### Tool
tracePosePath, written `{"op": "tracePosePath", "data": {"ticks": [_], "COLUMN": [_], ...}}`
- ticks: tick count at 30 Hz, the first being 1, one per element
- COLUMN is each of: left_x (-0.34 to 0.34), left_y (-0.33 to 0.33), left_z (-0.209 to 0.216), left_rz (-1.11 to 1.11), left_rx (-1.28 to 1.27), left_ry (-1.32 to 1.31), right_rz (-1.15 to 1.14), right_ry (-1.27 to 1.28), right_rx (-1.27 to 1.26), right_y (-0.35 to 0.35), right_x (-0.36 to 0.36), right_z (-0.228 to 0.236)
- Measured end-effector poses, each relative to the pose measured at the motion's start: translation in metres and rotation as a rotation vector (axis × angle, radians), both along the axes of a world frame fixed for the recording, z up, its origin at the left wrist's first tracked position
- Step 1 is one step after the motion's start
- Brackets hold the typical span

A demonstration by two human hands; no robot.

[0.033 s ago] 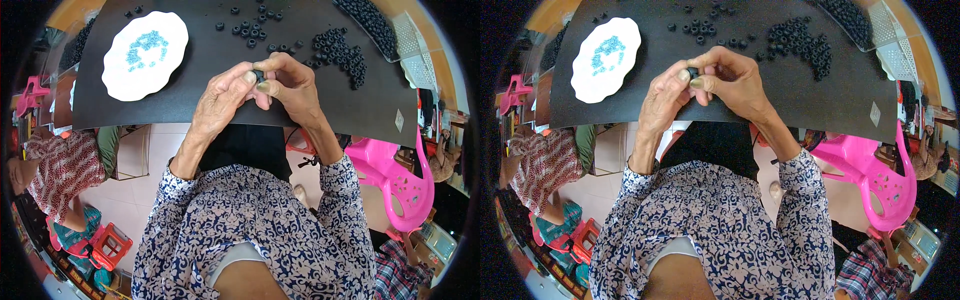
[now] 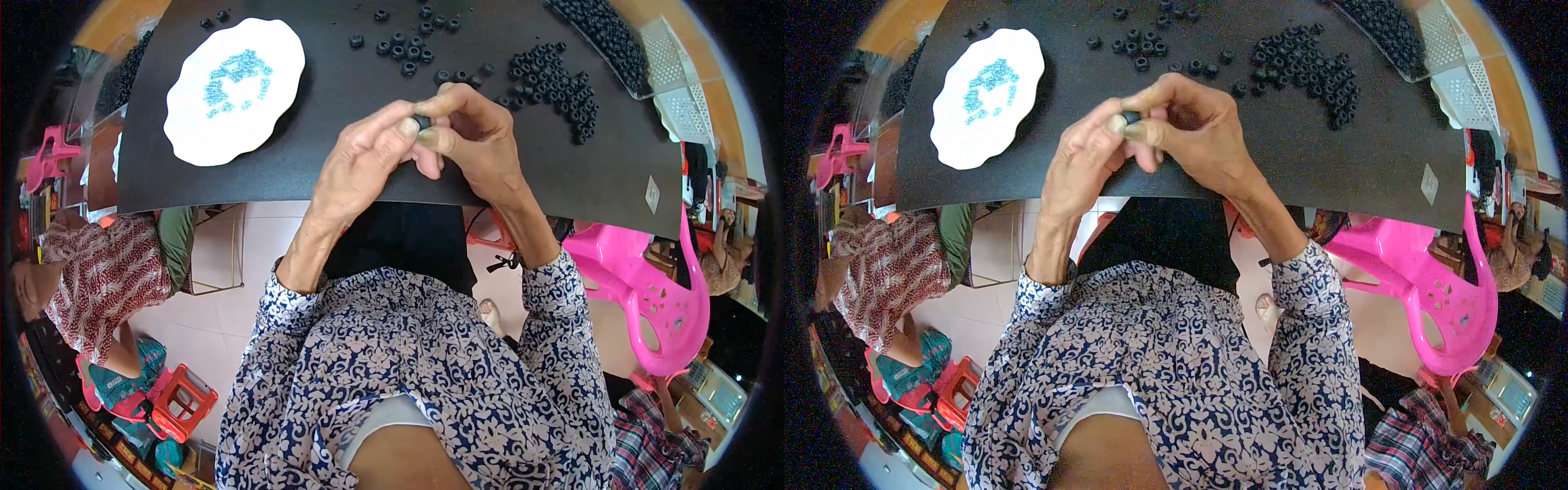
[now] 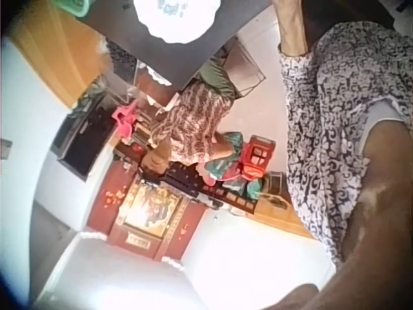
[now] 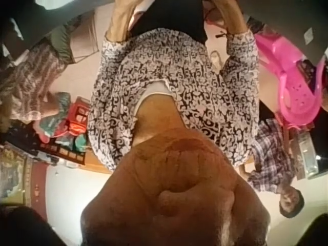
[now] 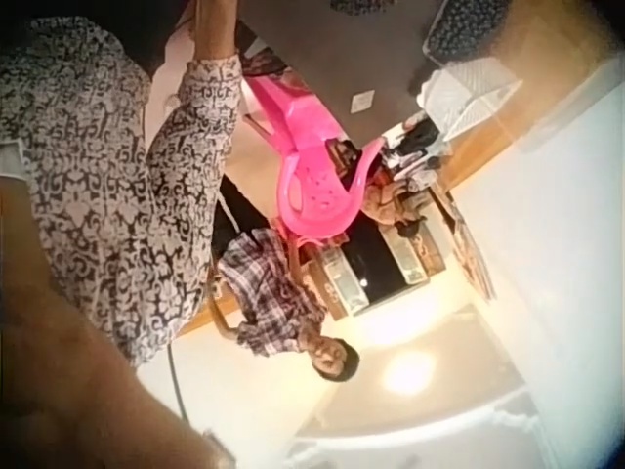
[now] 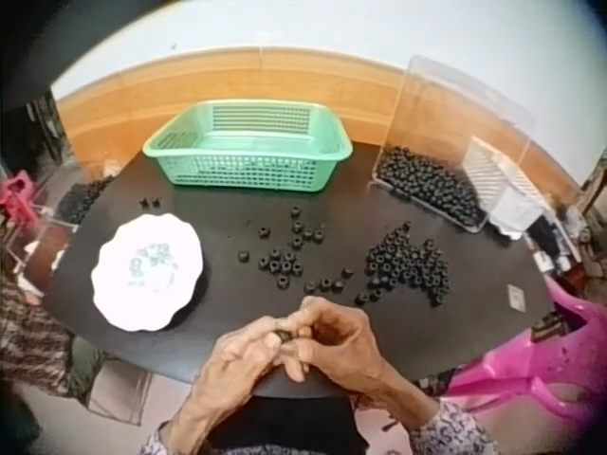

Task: The recorder is assembling small black circular parts by inserting tiny blue beads into them by hand.

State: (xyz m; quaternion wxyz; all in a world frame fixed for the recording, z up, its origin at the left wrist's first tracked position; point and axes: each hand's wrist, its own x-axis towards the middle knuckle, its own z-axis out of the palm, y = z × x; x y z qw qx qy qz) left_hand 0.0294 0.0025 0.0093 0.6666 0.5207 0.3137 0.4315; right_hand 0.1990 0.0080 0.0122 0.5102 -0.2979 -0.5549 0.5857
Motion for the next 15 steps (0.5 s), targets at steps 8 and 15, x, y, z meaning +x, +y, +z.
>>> {"op": "tracePosePath", "data": {"ticks": [8,15], "left_x": [0.0013,0.001], "left_y": [-0.0025,0.0066], "left_z": [0.0075,0.0063], "left_rz": [0.023,-0.022], "left_rx": [-0.168,-0.206], "left_ry": [-0.127,-0.171], "right_rz": [0.044,0.017], "right_ry": [-0.022,-0.002], "right_rx": [-0.062,-0.026], "right_y": [0.0045,-0.0018], "right_x": [0.0022,0.0052], "right_z": [-0.0011,0.0055]}}
